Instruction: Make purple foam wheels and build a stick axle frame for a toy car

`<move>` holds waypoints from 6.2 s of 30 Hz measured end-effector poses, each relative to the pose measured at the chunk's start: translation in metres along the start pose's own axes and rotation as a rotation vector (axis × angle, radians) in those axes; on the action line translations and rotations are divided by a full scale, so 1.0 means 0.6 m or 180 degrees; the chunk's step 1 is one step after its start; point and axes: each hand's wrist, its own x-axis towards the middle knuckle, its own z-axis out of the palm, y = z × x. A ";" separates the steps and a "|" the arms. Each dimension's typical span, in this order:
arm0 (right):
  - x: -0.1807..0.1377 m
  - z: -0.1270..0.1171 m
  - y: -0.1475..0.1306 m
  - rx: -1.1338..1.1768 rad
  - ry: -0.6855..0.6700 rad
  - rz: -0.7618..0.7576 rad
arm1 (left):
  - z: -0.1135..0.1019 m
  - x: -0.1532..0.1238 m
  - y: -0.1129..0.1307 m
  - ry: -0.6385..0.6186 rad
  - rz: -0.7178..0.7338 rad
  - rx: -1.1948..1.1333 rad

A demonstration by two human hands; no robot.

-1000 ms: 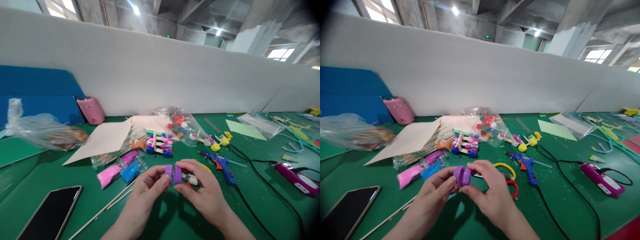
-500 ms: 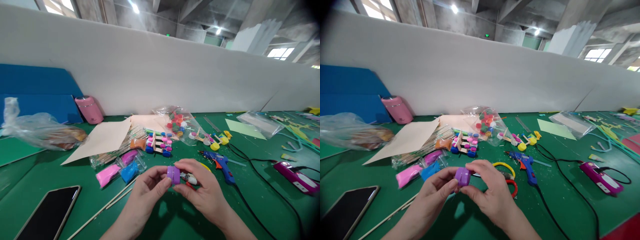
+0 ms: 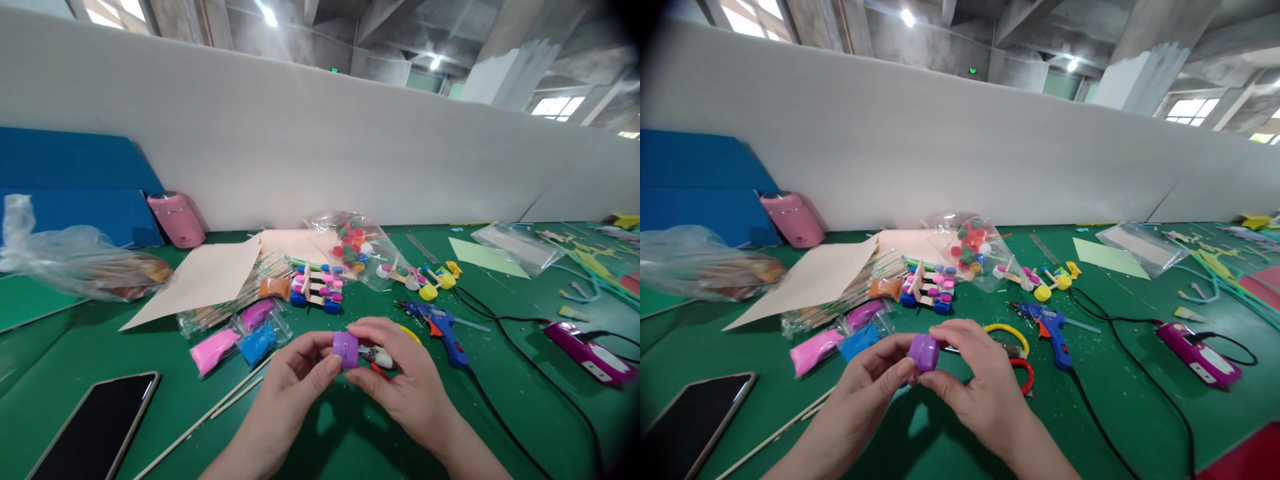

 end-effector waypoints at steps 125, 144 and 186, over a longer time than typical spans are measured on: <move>-0.017 -0.020 -0.007 0.0257 -0.0426 0.0532 | 0.005 -0.008 -0.002 -0.0096 0.0877 0.1566; -0.013 -0.018 -0.008 0.0262 -0.0389 0.0471 | -0.002 -0.005 -0.010 -0.0200 0.0432 0.0890; -0.014 -0.005 0.002 0.0212 -0.0364 0.0494 | 0.003 0.005 -0.019 -0.0025 -0.0333 -0.0469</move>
